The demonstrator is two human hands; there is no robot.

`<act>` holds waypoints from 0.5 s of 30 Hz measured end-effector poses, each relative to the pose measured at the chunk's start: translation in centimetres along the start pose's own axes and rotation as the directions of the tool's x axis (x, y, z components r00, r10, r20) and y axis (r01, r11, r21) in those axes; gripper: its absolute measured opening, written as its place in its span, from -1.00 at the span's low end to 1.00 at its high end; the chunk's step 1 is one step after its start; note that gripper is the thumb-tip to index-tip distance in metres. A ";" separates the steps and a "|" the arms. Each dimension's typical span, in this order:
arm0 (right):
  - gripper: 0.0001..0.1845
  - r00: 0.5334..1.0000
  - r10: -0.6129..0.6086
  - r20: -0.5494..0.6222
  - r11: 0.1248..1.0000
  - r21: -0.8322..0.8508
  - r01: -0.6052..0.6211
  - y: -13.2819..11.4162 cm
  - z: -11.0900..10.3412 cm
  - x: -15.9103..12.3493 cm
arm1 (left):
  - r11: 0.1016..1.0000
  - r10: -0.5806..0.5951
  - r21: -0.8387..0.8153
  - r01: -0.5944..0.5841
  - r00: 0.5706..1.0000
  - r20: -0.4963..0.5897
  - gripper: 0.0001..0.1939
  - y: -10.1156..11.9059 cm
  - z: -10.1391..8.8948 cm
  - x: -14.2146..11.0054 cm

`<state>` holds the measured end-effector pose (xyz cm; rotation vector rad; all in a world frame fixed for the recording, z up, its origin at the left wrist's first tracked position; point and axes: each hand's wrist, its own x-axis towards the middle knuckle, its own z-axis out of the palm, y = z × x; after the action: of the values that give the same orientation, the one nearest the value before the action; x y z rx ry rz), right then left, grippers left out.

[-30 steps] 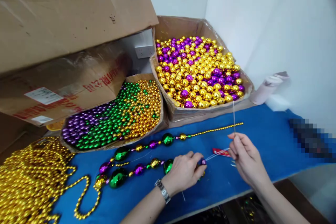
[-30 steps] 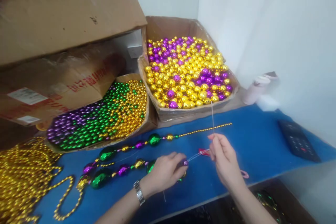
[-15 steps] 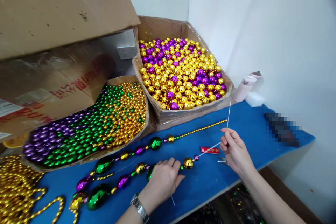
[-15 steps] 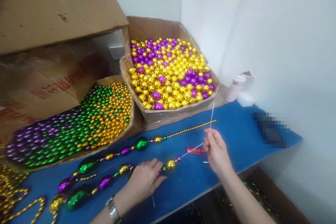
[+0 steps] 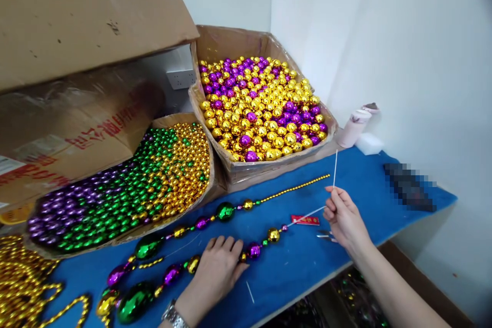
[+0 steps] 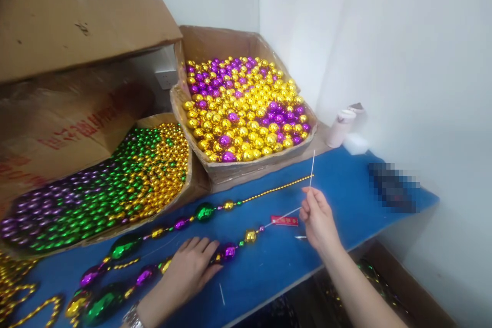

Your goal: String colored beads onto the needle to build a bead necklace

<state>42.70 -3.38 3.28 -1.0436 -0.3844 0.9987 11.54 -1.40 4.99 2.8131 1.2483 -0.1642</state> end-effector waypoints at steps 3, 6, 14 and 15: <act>-0.71 1.000 0.005 -0.023 1.000 0.013 -0.004 0.1 -0.5 0.3 | 1.000 -0.018 -0.015 0.019 1.000 0.014 -0.79 -0.9 0.5 -0.9; -0.68 0.999 0.024 -0.030 0.999 0.022 -0.024 0.4 -0.9 0.5 | 0.999 -0.022 -0.024 0.023 1.000 0.012 -0.79 -1.7 0.7 -1.6; -0.68 0.998 0.042 -0.044 0.998 0.043 -0.040 1.0 -1.3 0.6 | 0.998 -0.058 -0.033 0.058 0.998 -0.008 -0.69 -3.0 1.0 -3.0; -0.68 0.998 0.044 -0.039 0.998 0.040 -0.042 1.0 -1.2 0.6 | 0.998 -0.051 -0.043 0.050 0.999 -0.019 -0.64 -3.2 1.0 -3.3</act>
<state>43.35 -3.38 1.72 -1.0390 -0.3097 1.0185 6.89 -1.80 4.34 2.7555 1.3115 -0.1103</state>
